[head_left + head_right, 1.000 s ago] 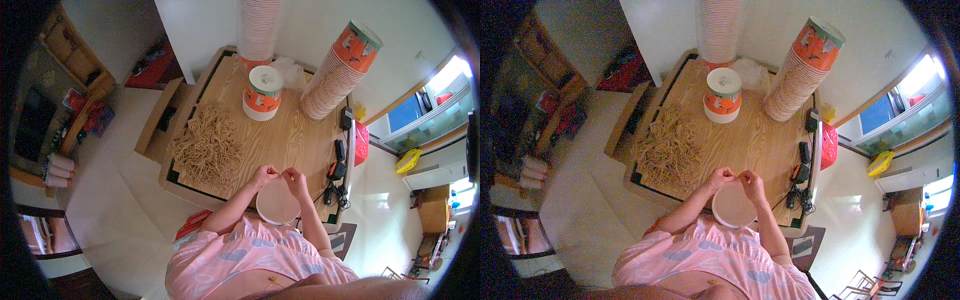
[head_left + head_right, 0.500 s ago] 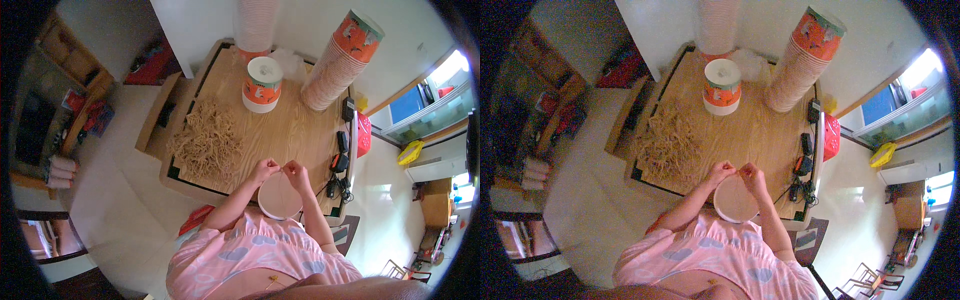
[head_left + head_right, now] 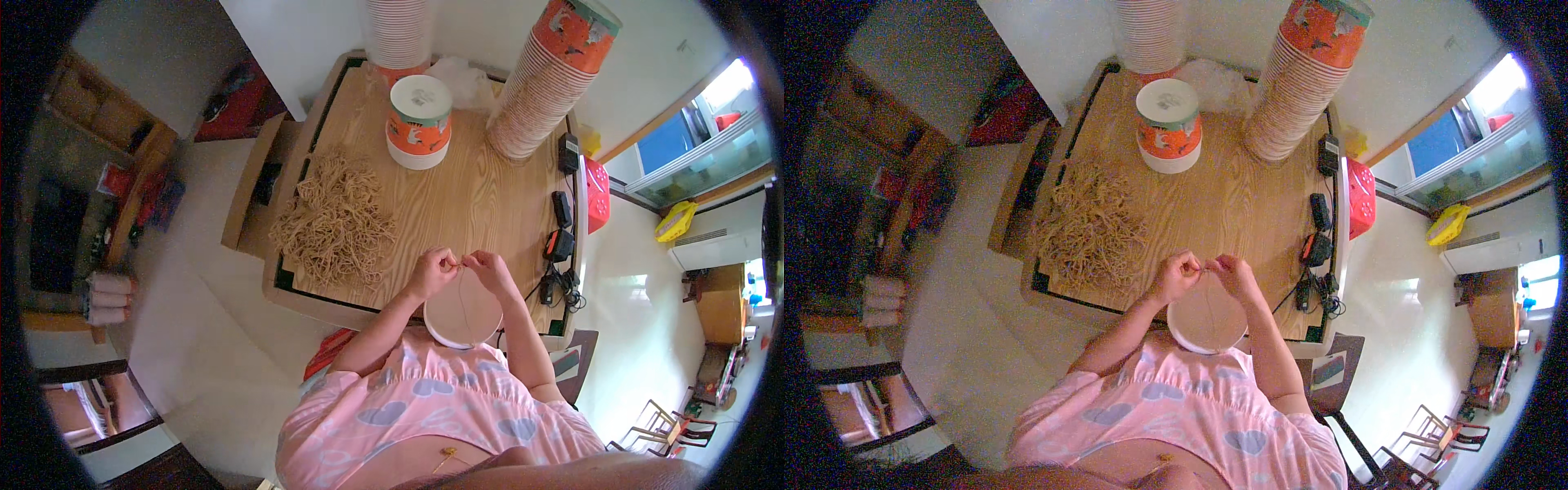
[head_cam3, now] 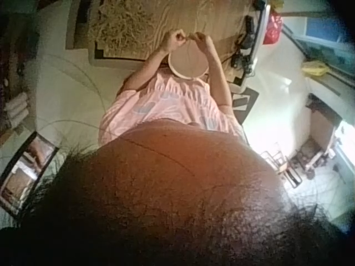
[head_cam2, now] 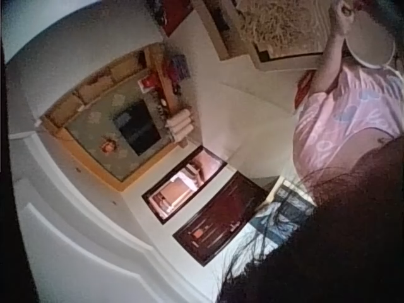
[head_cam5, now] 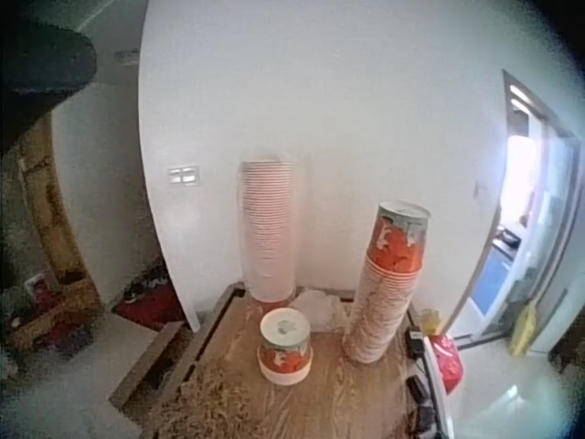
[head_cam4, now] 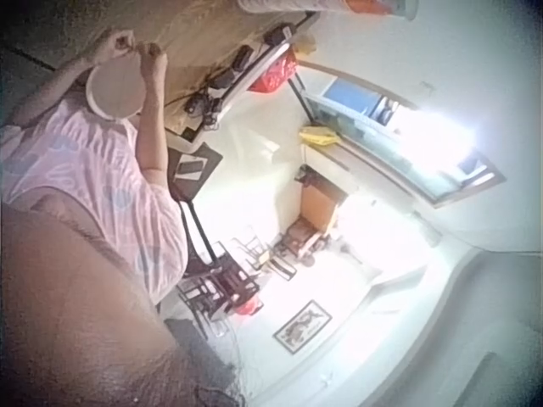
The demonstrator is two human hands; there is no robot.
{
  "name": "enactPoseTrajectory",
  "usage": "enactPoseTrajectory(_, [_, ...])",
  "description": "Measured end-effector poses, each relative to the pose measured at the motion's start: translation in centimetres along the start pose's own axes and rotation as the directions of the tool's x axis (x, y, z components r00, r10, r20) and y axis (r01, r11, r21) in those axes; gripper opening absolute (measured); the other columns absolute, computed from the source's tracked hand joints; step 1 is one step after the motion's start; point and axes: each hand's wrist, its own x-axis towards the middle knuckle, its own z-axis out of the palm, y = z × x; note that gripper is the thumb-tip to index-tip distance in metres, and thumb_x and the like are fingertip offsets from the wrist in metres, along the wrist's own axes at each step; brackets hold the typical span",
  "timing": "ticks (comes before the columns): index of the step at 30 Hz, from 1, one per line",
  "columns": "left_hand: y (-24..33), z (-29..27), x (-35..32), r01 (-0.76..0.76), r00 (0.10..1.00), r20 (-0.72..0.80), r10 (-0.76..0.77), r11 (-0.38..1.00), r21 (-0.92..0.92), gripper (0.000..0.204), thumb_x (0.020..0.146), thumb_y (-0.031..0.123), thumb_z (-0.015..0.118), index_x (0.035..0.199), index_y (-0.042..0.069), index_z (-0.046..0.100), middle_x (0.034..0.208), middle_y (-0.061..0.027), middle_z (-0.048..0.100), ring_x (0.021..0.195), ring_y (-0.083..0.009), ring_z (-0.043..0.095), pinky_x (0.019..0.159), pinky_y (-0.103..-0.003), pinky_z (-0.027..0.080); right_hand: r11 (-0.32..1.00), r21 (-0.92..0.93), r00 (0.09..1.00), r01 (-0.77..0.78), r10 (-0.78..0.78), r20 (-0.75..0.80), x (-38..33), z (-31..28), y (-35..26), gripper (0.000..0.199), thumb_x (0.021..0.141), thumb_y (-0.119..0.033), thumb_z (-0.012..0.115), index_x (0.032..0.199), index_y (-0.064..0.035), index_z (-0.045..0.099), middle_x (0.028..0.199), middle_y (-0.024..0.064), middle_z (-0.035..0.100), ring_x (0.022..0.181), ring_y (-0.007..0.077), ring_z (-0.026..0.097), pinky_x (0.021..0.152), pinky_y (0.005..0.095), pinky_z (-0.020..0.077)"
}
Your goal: Packaging shredded material and a small object into a paper cup.
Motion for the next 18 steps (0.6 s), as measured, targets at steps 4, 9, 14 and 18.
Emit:
enactPoseTrajectory(4, [0.9,-0.1,0.2,-0.026,0.999,0.029,0.025,0.999,0.03,0.016,0.066,-0.002,0.063,0.067,0.003,0.048,0.071,-0.0045,0.054,0.069,-0.0147,0.054,0.06,-0.026,0.043,0.995,0.099,0.998,0.002,-0.009,0.062,0.2,0.1,-0.2,0.013,0.079,-0.014,0.06,0.079,-0.0004,0.06,0.064,0.0002,0.056,0.063,0.0078,0.048,0.057,0.0244,0.0408])
enactPoseTrajectory(9, [1.0,-0.3,0.3,-0.053,0.999,0.016,0.052,0.998,0.035,0.014,0.066,-0.002,0.064,0.067,0.004,0.051,0.07,-0.0035,0.056,0.067,-0.0134,0.054,0.061,-0.026,0.044,0.998,0.057,1.0,0.027,-0.026,-0.005,0.4,0.6,-0.2,0.01,0.076,-0.011,0.061,0.075,-0.0013,0.058,0.066,-0.0006,0.056,0.065,0.0068,0.048,0.059,0.0235,0.0405])
enactPoseTrajectory(14, [0.7,-0.9,0.1,0.363,0.931,0.157,-0.329,0.872,-0.329,0.003,0.075,0.003,0.062,0.077,0.002,0.06,0.074,-0.0022,0.061,0.069,-0.0089,0.056,0.063,-0.023,0.046,0.992,0.048,0.993,0.115,-0.115,0.009,-0.2,0.2,-1.2,0.007,0.076,-0.009,0.061,0.076,-0.0021,0.059,0.068,0.0,0.057,0.066,0.0067,0.05,0.06,0.0235,0.0409])
enactPoseTrajectory(18, [0.7,-0.9,0.4,0.418,0.907,0.158,-0.389,0.798,-0.434,0.007,0.078,0.005,0.06,0.082,0.0,0.063,0.077,-0.0039,0.063,0.072,-0.0085,0.057,0.067,-0.022,0.047,0.985,0.023,0.985,0.171,-0.171,-0.024,-0.8,0.3,-1.7,0.006,0.075,-0.007,0.06,0.078,-0.0015,0.059,0.069,0.0013,0.059,0.066,0.0083,0.052,0.061,0.0239,0.0419])
